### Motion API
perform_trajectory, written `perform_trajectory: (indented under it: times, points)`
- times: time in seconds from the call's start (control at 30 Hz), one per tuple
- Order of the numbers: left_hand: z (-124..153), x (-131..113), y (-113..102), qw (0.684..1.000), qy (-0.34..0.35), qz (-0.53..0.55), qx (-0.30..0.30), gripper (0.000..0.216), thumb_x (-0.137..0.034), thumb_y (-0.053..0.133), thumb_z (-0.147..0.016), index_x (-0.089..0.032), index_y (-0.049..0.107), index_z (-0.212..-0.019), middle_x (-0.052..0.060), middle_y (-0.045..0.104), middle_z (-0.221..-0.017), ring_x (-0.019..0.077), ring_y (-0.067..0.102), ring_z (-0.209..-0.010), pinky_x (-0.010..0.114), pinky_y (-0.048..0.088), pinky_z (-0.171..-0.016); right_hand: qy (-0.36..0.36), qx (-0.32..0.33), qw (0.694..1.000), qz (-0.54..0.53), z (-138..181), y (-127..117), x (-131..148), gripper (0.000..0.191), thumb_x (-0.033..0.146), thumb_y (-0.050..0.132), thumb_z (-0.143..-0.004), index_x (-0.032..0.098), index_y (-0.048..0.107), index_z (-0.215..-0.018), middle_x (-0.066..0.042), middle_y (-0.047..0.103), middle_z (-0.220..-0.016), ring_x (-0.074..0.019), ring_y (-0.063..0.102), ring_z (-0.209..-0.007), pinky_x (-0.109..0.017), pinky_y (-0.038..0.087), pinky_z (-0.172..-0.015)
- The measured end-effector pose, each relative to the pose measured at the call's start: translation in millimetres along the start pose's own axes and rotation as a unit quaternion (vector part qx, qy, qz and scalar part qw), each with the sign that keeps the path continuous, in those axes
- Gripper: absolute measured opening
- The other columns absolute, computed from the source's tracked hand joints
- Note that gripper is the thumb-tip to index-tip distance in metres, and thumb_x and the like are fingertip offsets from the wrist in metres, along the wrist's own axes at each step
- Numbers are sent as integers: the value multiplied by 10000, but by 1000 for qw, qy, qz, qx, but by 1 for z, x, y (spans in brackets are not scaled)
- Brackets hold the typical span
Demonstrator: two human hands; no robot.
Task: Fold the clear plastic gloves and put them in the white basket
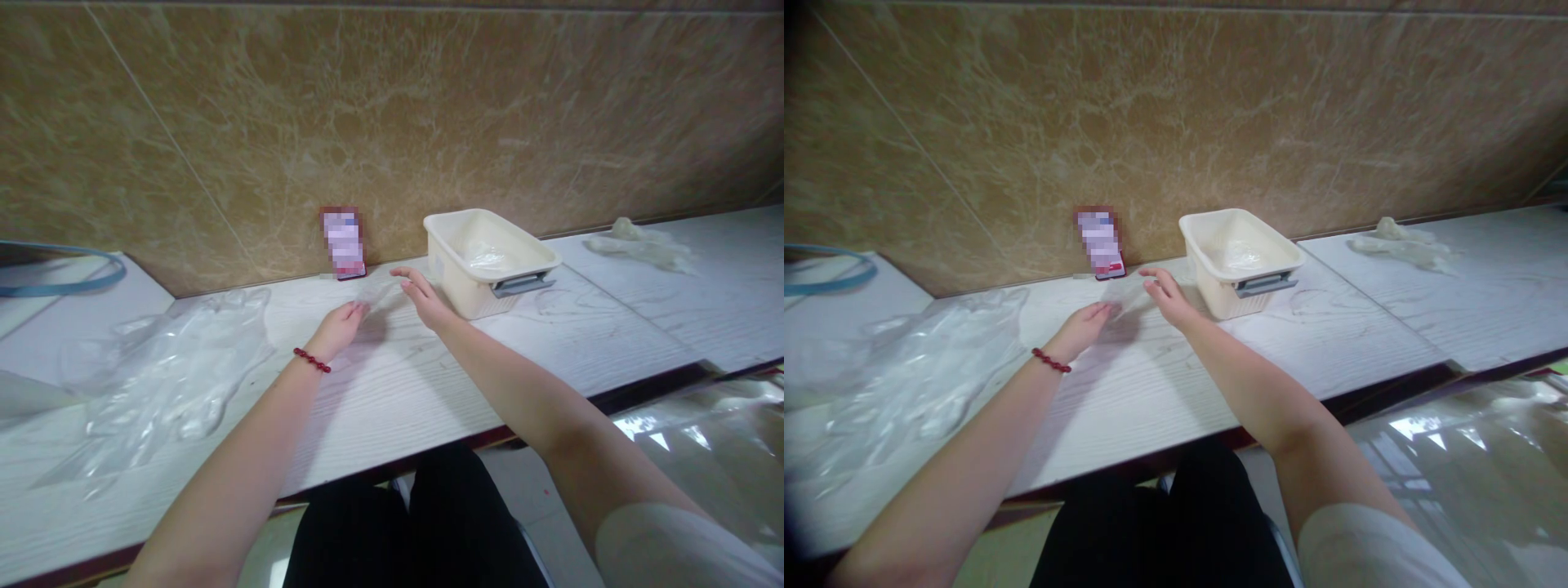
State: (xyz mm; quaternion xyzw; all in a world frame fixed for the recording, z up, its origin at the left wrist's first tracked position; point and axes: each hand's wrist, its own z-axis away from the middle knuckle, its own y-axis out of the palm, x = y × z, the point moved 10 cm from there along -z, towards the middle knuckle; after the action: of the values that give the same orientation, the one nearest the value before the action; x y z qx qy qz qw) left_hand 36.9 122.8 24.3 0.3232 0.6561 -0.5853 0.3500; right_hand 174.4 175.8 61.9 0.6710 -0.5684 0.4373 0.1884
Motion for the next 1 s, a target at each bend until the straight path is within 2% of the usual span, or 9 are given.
perform_trajectory:
  times: [0.07,0.17,0.27,0.37,0.5,0.63,0.73,0.83,1.0]
  points:
    - [9,0,0,972,-64,223,39,278,-265,431,-793,-121,592,-968,115,623,-1001,223,547,-979,353,400,-860,106,-25,985,-131,0,0,-25,421,483,273,-827,200,480,-1059,-53,502,-1146,-147,421,-1101,-319,321,-919]
    - [23,-10,6,878,-135,447,101,273,-207,429,-793,-116,568,-1010,110,635,-963,213,590,-896,370,454,-796,264,66,912,-306,11,31,-45,583,589,149,-814,187,499,-1052,-78,549,-1097,-182,494,-1034,-362,392,-855]
    - [27,-12,7,831,-164,520,110,253,-163,416,-795,-104,581,-978,103,652,-883,200,612,-828,358,482,-763,341,189,832,-396,31,60,-34,646,608,136,-810,149,553,-990,-108,603,-992,-214,562,-914,-383,453,-759]
    - [26,0,15,810,-204,536,121,249,-146,395,-800,-92,582,-955,105,657,-834,202,625,-780,366,495,-743,371,237,800,-407,46,70,-26,497,487,235,-860,141,579,-955,-93,631,-929,-176,598,-818,-321,484,-693]
    - [22,17,22,799,-237,537,133,271,-133,363,-810,-91,562,-989,114,656,-841,204,631,-774,381,499,-741,408,270,791,-367,56,73,-35,314,330,350,-868,146,590,-950,-72,651,-890,-133,615,-761,-239,502,-624]
    - [18,29,15,804,-241,529,124,298,-102,371,-799,-95,533,-1048,113,656,-869,201,631,-799,382,499,-761,400,267,821,-308,51,67,-47,184,179,514,-783,143,585,-949,-61,657,-893,-107,621,-708,-177,502,-558]
    - [16,32,9,817,-213,519,132,388,11,375,-739,-90,504,-1091,109,651,-907,183,622,-843,329,504,-775,403,239,835,-289,48,61,-52,131,144,516,-777,138,579,-893,-53,663,-851,-83,617,-646,-165,505,-546]
    - [15,32,5,835,-188,498,142,502,103,353,-675,-92,485,-1118,106,637,-962,165,606,-896,263,503,-780,404,229,836,-292,47,60,-52,161,156,495,-794,156,551,-944,-50,664,-837,-84,619,-635,-166,505,-531]
    - [16,31,2,849,-183,475,143,471,83,366,-689,-83,488,-1113,125,619,-1003,177,596,-923,233,505,-773,398,235,838,-292,46,60,-51,252,176,473,-804,198,519,-1050,-41,663,-817,-93,617,-612,-176,494,-499]
